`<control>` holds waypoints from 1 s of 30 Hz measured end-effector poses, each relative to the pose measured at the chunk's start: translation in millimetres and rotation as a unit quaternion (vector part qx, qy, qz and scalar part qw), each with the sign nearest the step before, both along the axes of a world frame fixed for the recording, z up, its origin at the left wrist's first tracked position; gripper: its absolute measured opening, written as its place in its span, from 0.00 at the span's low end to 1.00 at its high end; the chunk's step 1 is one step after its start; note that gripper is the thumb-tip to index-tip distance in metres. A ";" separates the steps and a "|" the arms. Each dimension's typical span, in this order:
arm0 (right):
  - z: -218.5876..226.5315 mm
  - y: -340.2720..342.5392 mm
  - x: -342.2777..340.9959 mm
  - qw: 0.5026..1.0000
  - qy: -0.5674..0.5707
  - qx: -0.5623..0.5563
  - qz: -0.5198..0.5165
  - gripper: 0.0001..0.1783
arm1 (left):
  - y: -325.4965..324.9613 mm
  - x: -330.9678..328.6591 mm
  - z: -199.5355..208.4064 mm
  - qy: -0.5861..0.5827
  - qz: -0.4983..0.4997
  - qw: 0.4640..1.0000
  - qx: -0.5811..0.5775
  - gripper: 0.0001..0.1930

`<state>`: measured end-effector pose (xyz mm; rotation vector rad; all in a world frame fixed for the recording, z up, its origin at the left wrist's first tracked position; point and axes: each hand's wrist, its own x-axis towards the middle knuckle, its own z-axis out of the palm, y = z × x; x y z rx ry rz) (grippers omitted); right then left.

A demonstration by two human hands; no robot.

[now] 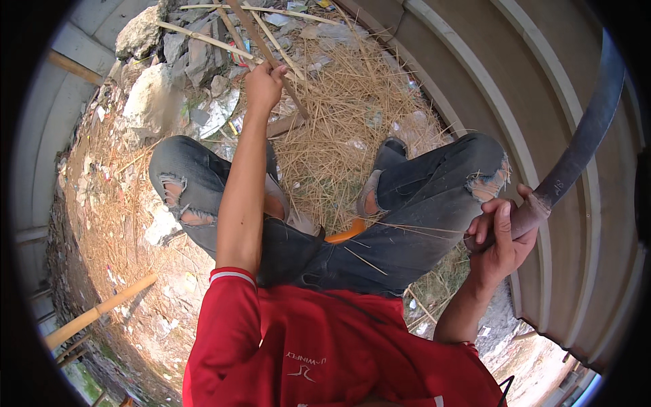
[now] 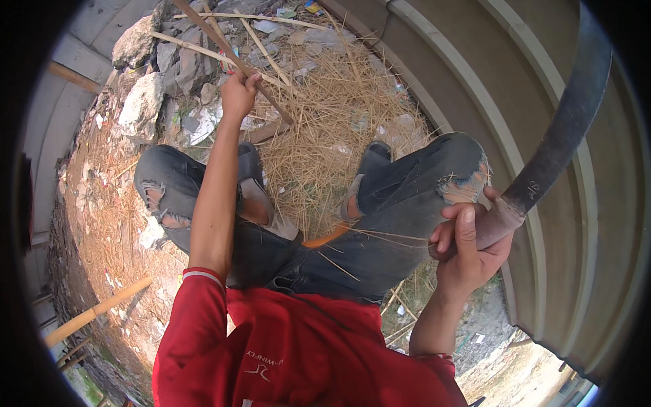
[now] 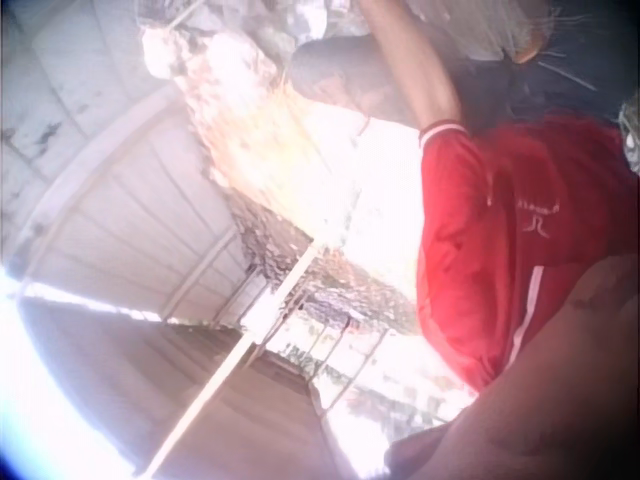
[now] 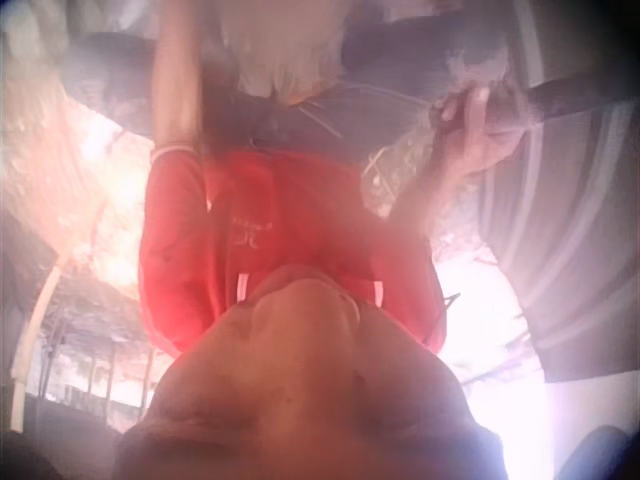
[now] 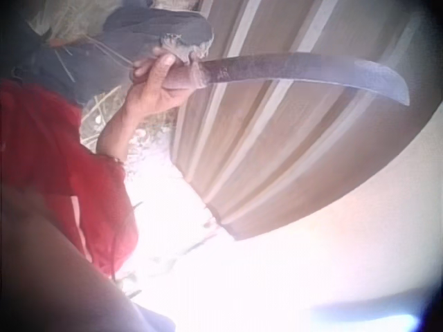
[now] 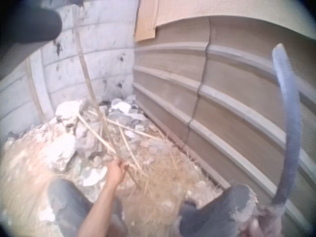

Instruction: The person sits cross-legged on a straw-covered floor and uses a blue utility knife to shave the surface of a long bamboo stick. They repeatedly scrape the stick to remove the outer layer, creating thin shavings that fall onto the ground. The person holds the stick with their left hand and manipulates the knife with their right hand.

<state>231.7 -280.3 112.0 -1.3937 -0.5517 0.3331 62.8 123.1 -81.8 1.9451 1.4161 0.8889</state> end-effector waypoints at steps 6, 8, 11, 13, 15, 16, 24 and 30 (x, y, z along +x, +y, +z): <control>-14.1 103.0 50.8 0.858 -0.345 -0.369 0.094 0.23 | 15.0 -30.6 -20.7 -0.027 0.002 0.999 -0.019 0.10; -31.9 126.6 82.5 0.806 -0.406 -0.426 0.069 0.24 | 19.5 -38.0 -29.0 -0.059 0.002 0.998 -0.031 0.09; -61.4 131.7 145.3 0.756 -0.444 -0.481 -0.005 0.24 | 4.0 -21.4 -6.1 -0.017 -0.005 0.999 -0.036 0.10; -75.6 126.8 191.5 0.742 -0.450 -0.494 -0.056 0.24 | 6.2 -14.7 -13.2 -0.020 -0.006 1.000 0.001 0.11; -84.5 113.5 224.4 0.729 -0.447 -0.509 -0.102 0.23 | 1.3 -4.3 -7.8 -0.001 -0.013 1.000 0.014 0.11; -86.0 108.8 234.1 0.720 -0.444 -0.525 -0.096 0.23 | -0.1 -2.5 -5.3 0.001 -0.016 1.000 0.006 0.11; -86.1 129.0 158.0 0.816 -0.350 -0.461 0.017 0.26 | 7.9 -1.1 -3.1 0.021 -0.027 0.999 0.002 0.11; -149.8 176.0 19.9 0.931 -0.108 -0.320 0.137 0.24 | 16.7 -4.4 -15.1 -0.026 -0.023 0.999 0.001 0.10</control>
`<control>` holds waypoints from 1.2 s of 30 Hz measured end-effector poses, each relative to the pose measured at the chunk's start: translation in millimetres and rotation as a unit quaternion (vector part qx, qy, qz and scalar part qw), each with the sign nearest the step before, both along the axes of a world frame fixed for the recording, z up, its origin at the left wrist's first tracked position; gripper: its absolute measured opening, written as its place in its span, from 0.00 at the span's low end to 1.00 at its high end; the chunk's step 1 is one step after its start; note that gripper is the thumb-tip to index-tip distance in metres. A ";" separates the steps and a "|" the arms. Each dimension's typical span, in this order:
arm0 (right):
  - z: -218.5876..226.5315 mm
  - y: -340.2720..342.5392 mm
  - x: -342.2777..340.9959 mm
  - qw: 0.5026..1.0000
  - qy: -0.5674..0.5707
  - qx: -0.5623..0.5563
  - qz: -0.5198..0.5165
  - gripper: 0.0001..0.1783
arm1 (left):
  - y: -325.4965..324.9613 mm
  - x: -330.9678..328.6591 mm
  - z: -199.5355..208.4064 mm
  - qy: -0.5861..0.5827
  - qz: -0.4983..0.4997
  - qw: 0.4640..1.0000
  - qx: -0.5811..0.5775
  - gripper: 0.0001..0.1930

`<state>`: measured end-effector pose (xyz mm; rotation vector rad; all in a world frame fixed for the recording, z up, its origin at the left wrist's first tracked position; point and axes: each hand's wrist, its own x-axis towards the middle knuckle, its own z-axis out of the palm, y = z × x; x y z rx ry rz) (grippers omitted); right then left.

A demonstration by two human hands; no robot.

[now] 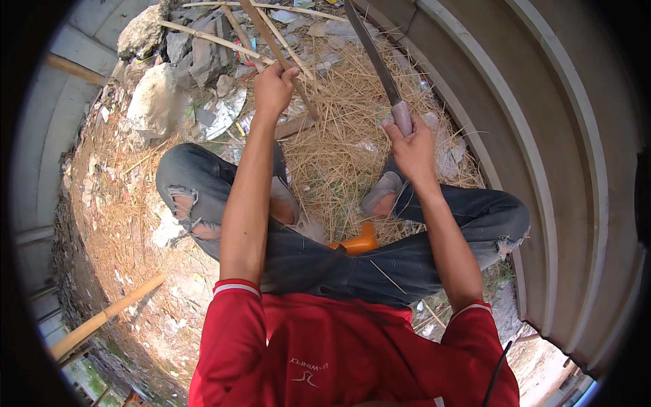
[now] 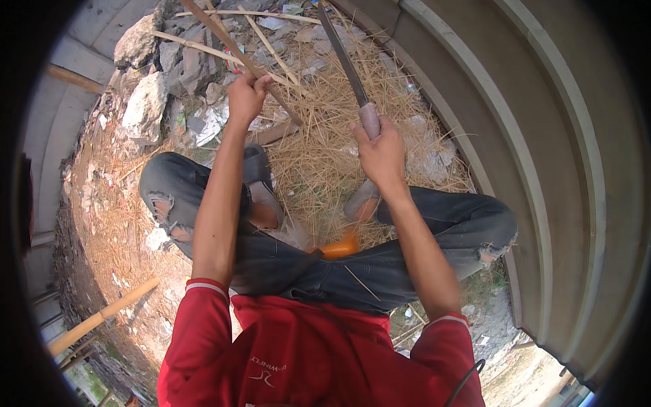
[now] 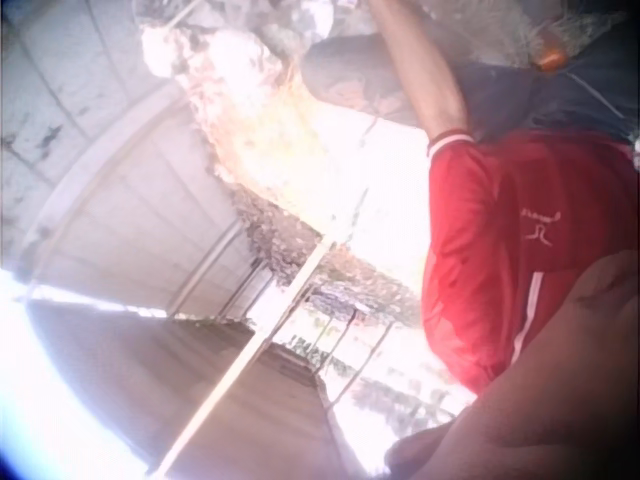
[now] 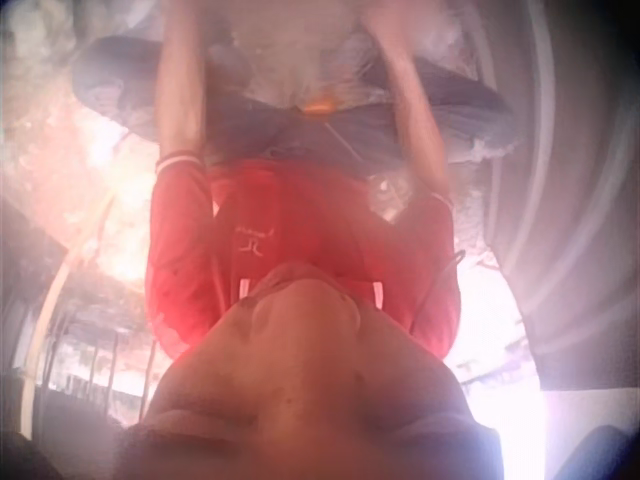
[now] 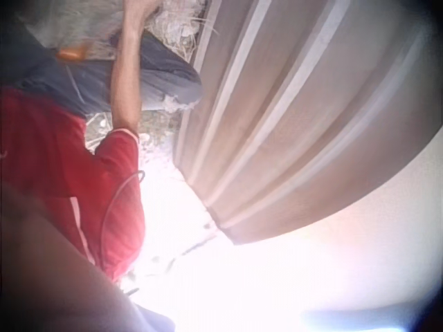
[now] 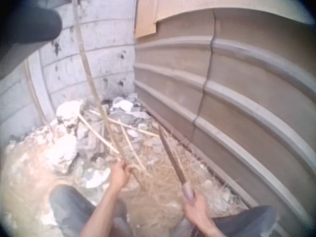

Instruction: The person sits cross-legged on a straw-covered floor and uses a blue utility knife to shave the surface of a long bamboo stick. They repeatedly scrape the stick to remove the outer layer, creating thin shavings that fall onto the ground. The person holds the stick with their left hand and manipulates the knife with their right hand.

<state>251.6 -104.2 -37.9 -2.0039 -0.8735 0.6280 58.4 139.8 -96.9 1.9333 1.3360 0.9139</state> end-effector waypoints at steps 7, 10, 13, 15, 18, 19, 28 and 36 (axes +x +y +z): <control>-165.4 -23.5 -95.5 0.988 -0.031 -0.115 0.103 0.25 | -3.8 15.7 14.8 0.009 -0.008 1.000 -0.010 0.10; -157.0 -4.6 -75.3 0.979 0.075 -0.158 0.106 0.27 | 6.4 2.0 -6.8 -0.039 0.002 0.999 -0.002 0.09; -86.8 11.7 -53.3 0.976 0.106 -0.159 0.104 0.27 | 8.3 8.2 -1.5 -0.021 0.008 0.999 -0.028 0.09; -54.4 18.1 -55.6 0.986 0.080 -0.122 0.077 0.27 | 10.2 7.0 -0.6 0.010 -0.002 0.999 -0.034 0.09; -48.3 0.0 -88.3 0.998 0.020 0.057 0.036 0.26 | 5.2 9.4 1.4 0.012 0.002 0.999 -0.035 0.08; -59.2 -8.5 -96.3 0.994 0.010 0.112 0.017 0.25 | 3.4 11.6 6.0 0.020 0.002 0.999 -0.039 0.08; -188.4 -23.3 -55.0 0.860 0.498 -0.110 0.020 0.28 | -2.4 -3.8 -11.7 -0.070 0.025 0.996 -0.046 0.09; -58.2 17.0 -77.5 0.962 0.269 0.050 0.025 0.25 | -2.3 -0.1 1.8 -0.047 0.020 0.998 -0.024 0.08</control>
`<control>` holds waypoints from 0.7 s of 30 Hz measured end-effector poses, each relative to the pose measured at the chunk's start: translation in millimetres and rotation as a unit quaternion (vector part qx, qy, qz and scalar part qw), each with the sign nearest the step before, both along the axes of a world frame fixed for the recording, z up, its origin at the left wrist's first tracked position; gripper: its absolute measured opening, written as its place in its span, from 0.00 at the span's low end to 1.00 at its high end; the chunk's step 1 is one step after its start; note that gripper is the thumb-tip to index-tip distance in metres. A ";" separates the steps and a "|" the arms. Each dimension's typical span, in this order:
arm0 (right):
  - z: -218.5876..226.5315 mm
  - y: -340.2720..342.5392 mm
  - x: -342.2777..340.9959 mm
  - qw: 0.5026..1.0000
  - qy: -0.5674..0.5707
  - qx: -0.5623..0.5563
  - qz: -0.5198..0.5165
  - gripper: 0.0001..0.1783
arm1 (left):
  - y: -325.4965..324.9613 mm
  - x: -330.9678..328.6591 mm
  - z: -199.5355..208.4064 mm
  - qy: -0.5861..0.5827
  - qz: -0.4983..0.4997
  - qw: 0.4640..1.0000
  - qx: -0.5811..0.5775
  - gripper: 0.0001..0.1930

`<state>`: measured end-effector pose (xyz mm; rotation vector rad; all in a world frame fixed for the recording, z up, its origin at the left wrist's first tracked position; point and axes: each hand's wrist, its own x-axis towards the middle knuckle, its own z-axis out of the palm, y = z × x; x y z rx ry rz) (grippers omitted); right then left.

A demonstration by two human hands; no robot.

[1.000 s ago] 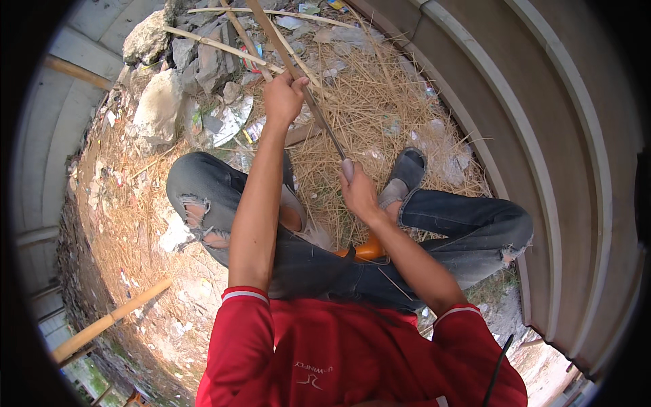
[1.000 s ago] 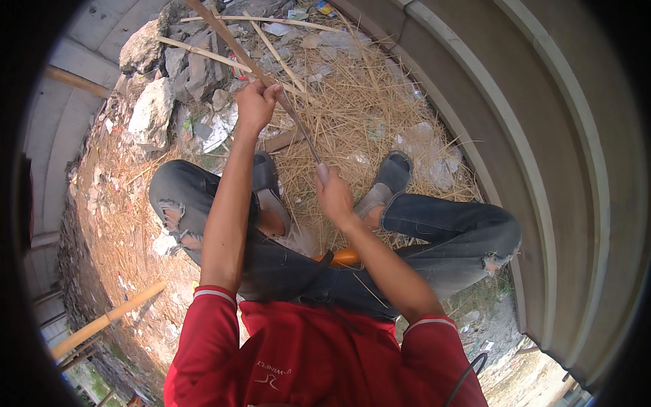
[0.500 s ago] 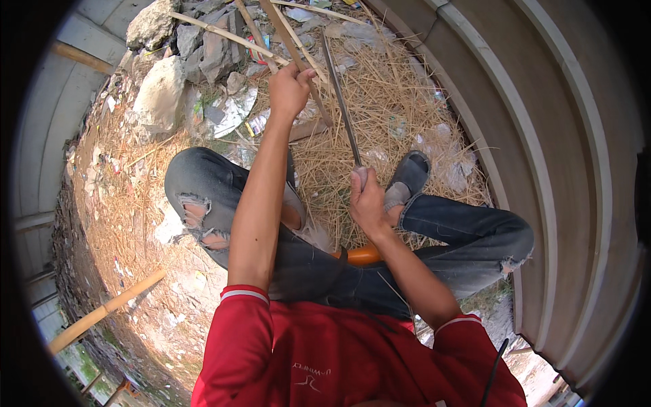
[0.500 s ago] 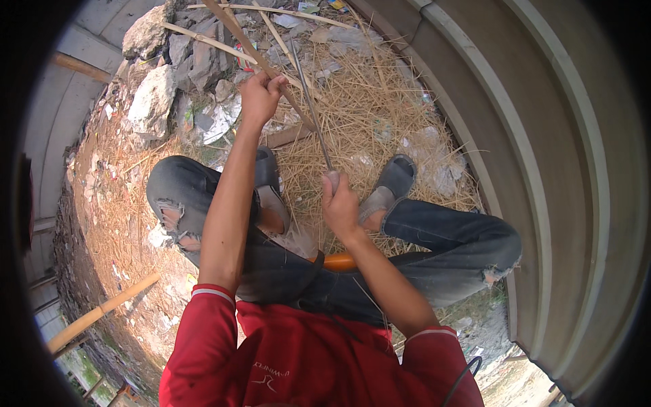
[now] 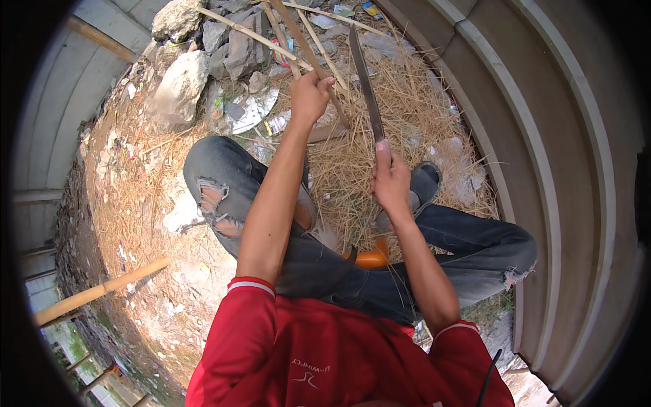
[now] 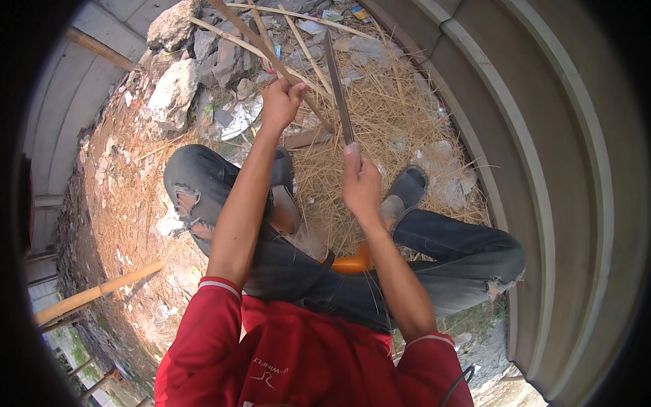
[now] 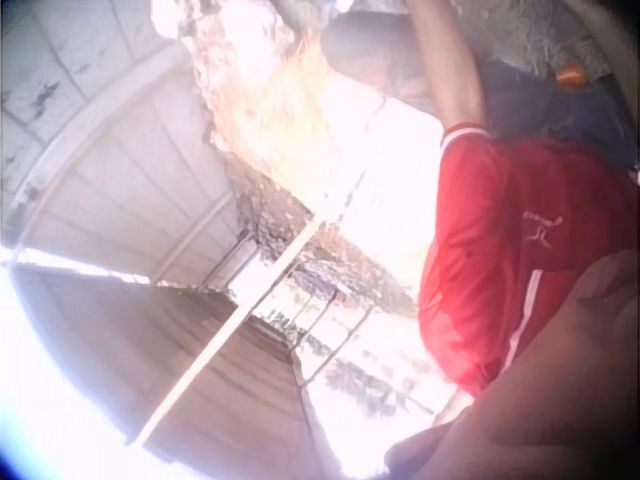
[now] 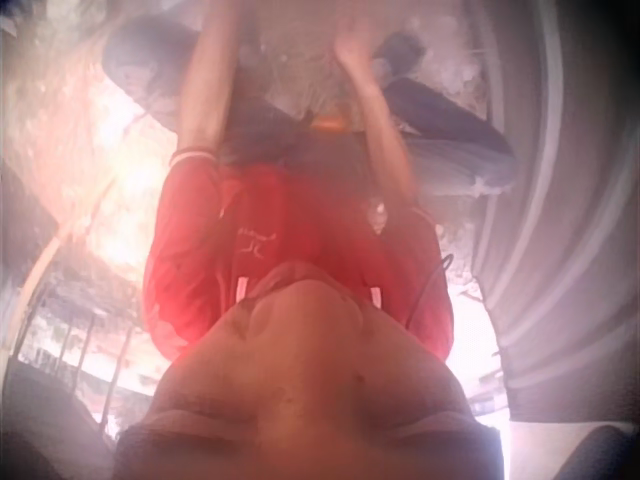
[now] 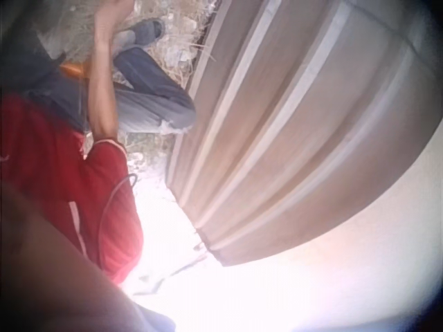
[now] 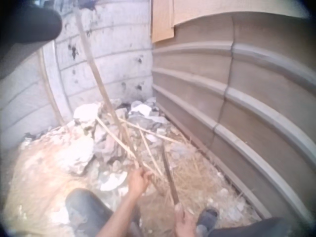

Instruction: The person sits cross-legged on a straw-covered floor and uses a blue utility knife to shave the surface of a long bamboo stick. They repeatedly scrape the stick to remove the outer layer, creating thin shavings that fall onto the ground. The person holds the stick with their left hand and manipulates the knife with their right hand.

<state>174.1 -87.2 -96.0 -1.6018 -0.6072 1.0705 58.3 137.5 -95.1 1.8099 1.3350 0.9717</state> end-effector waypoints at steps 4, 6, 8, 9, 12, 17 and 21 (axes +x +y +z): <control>-26.3 -12.2 -27.2 0.982 -0.138 0.122 -0.045 0.23 | -3.0 4.1 6.4 -0.003 0.004 1.000 -0.013 0.08; -88.5 -32.2 -34.1 0.965 -0.259 0.052 -0.001 0.24 | -5.8 5.2 11.6 0.012 0.000 1.000 -0.014 0.08; -147.7 -50.7 -21.0 0.952 -0.291 -0.077 0.060 0.26 | -2.7 1.4 7.9 0.018 -0.004 1.000 0.003 0.08; -180.8 -63.4 -7.4 0.953 -0.262 -0.139 0.065 0.27 | -6.4 4.2 6.3 0.007 0.000 1.000 -0.007 0.08; -144.1 -28.4 6.7 0.974 -0.032 -0.218 0.060 0.29 | 3.1 -2.5 -2.7 -0.014 0.003 1.000 0.017 0.08; -34.5 -9.8 3.1 0.993 -0.117 -0.023 -0.016 0.27 | 0.8 13.1 5.0 0.007 -0.008 0.999 0.042 0.08; -13.3 -13.3 -31.1 0.988 -0.078 0.110 -0.074 0.26 | -4.5 9.3 2.0 0.008 0.012 0.998 0.054 0.08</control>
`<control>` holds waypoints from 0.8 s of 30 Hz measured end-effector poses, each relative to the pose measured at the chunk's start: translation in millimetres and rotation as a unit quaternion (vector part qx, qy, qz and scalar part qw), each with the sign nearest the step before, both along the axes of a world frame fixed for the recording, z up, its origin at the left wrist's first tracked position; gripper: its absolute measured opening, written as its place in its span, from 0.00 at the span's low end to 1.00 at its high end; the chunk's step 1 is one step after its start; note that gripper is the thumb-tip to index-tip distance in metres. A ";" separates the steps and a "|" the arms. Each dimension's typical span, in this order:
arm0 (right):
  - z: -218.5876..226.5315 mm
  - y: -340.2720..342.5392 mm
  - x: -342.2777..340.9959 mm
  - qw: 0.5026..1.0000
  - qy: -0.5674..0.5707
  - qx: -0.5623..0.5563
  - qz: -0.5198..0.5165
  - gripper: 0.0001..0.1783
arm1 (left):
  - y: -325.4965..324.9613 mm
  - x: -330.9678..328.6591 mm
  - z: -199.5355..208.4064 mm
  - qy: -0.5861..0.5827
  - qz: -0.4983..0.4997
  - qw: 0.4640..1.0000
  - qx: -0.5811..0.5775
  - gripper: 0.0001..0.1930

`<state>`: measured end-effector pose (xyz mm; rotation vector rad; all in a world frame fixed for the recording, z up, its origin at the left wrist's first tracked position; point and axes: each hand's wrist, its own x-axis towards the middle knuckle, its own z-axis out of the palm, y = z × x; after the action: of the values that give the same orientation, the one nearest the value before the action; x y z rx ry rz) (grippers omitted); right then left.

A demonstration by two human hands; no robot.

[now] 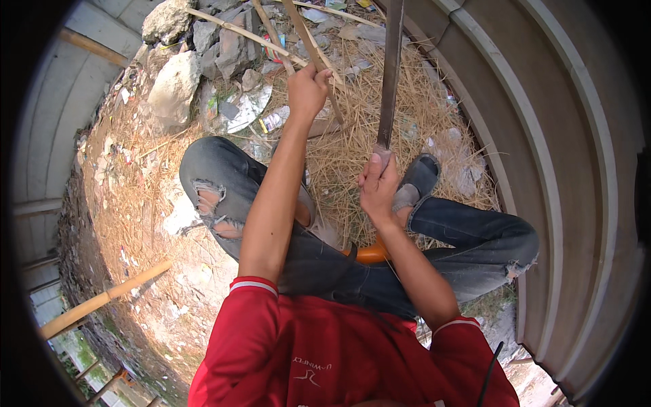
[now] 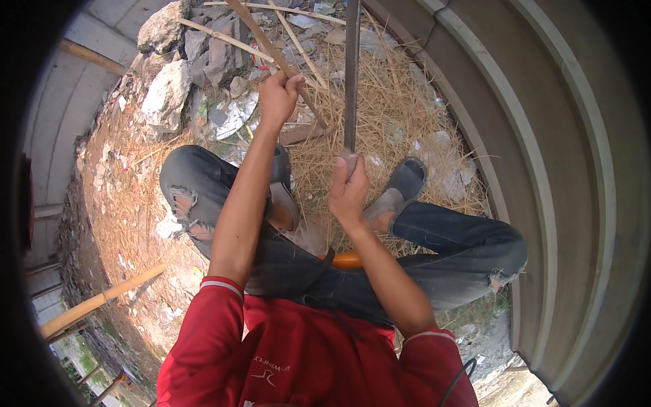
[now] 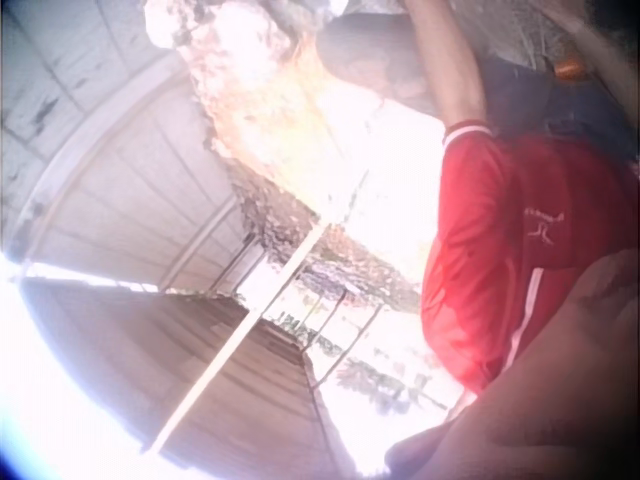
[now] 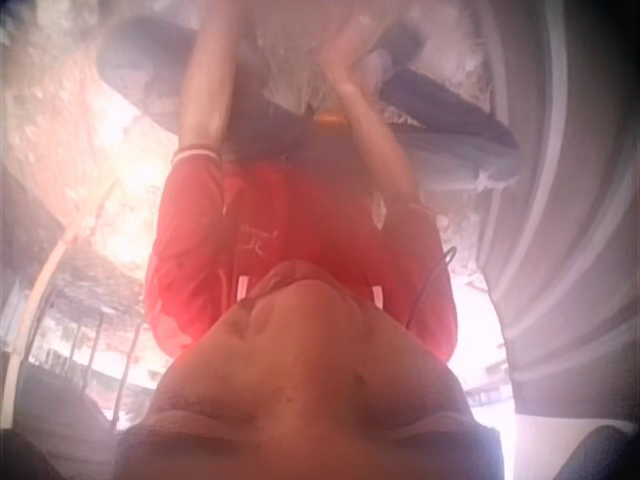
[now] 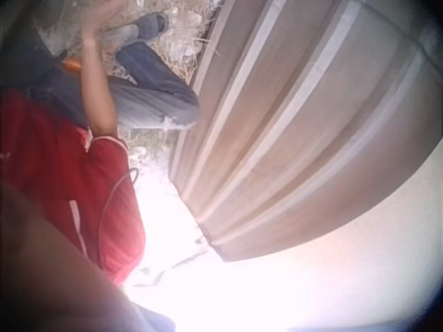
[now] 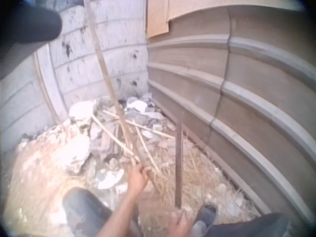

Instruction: The person sits cross-legged on a straw-covered floor and uses a blue utility knife to shave the surface of a long bamboo stick. They repeatedly scrape the stick to remove the outer layer, creating thin shavings that fall onto the ground. The person holds the stick with their left hand and manipulates the knife with their right hand.

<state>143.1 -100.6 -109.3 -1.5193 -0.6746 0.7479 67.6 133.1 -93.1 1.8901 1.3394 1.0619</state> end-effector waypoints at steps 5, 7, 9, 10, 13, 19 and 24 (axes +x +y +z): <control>-126.3 -46.6 -10.1 0.965 -0.008 -0.247 0.085 0.25 | 1.0 0.5 1.1 -0.002 0.015 1.000 -0.019 0.08; -131.4 -50.2 0.6 0.939 0.061 -0.329 0.079 0.25 | 3.2 -4.1 -6.4 -0.018 0.018 0.999 -0.026 0.08; -105.3 -39.7 7.5 0.919 0.209 -0.331 0.058 0.26 | 9.3 -12.2 -22.0 -0.055 0.021 0.998 -0.015 0.09; -95.4 -36.3 9.5 0.936 0.167 -0.304 0.059 0.25 | 11.3 -15.5 -28.1 -0.058 -0.010 0.998 -0.032 0.09; -62.5 -17.2 19.8 0.981 0.067 -0.177 0.043 0.20 | 18.5 -13.7 -27.6 -0.070 -0.111 0.990 -0.059 0.09; 34.8 5.6 20.8 0.992 0.112 0.055 -0.019 0.17 | 14.8 -11.6 2.4 0.024 -0.226 0.959 -0.170 0.10; -83.5 -33.3 9.4 0.980 -0.059 -0.173 0.082 0.19 | 20.5 -16.1 1.9 -0.024 -0.235 0.952 -0.195 0.10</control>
<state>152.4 -133.9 -192.8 -1.8519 -0.7958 0.9424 51.5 153.6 -91.2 1.7414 0.9165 0.5505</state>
